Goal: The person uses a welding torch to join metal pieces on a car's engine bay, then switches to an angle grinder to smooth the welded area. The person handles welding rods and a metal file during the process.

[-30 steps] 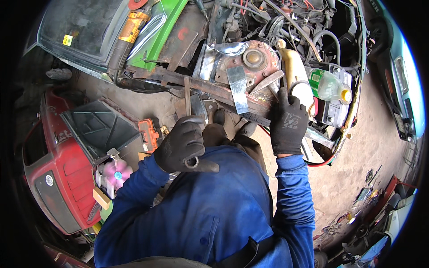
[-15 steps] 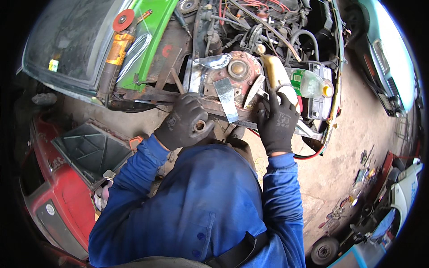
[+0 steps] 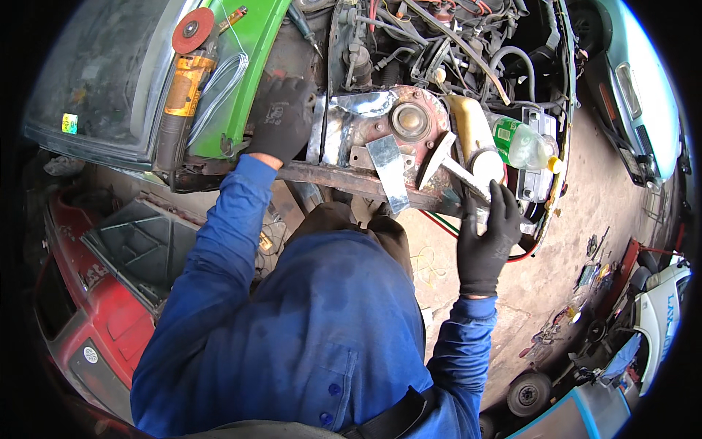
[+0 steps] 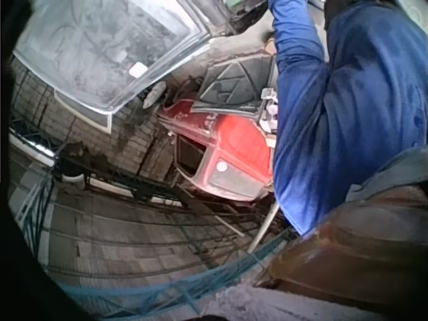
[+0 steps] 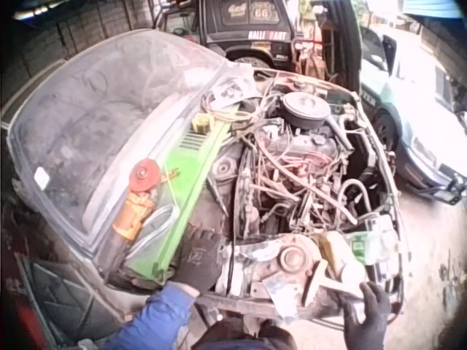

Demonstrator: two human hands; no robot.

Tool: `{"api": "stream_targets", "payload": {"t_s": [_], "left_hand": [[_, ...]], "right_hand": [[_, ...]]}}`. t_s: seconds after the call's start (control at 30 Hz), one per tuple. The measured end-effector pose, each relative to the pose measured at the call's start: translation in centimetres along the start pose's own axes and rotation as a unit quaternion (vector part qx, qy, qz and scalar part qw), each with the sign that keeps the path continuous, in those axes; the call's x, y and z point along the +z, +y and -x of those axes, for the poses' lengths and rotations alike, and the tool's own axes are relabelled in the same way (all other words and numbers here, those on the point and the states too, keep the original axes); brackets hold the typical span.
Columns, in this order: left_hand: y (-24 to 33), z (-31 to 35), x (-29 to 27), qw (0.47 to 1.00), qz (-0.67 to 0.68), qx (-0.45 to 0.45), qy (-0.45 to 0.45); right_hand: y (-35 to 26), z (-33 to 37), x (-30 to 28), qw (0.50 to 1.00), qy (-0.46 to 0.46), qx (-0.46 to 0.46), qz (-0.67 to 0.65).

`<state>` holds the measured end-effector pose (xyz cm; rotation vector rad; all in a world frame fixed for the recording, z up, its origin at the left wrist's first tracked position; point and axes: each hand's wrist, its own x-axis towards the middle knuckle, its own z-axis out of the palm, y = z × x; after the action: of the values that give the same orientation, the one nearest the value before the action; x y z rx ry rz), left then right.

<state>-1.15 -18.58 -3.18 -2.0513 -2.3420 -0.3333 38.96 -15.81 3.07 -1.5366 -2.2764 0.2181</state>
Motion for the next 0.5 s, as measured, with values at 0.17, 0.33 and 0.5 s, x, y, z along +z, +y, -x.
{"api": "stream_targets", "payload": {"t_s": [0.17,0.33,0.5], "left_hand": [[0.3,-0.9,3.0,0.992,-0.058,-0.105,0.033],[0.5,-0.7,4.6,0.989,-0.033,-0.141,0.027],[0.1,0.3,4.5,0.991,0.018,-0.111,0.073]], "right_hand": [[5.4,0.7,-2.6,0.991,0.028,0.123,-0.052],[11.2,1.7,-5.1,0.987,0.057,0.119,0.089],[14.9,3.7,-6.3,0.985,0.064,0.145,0.075]]}}
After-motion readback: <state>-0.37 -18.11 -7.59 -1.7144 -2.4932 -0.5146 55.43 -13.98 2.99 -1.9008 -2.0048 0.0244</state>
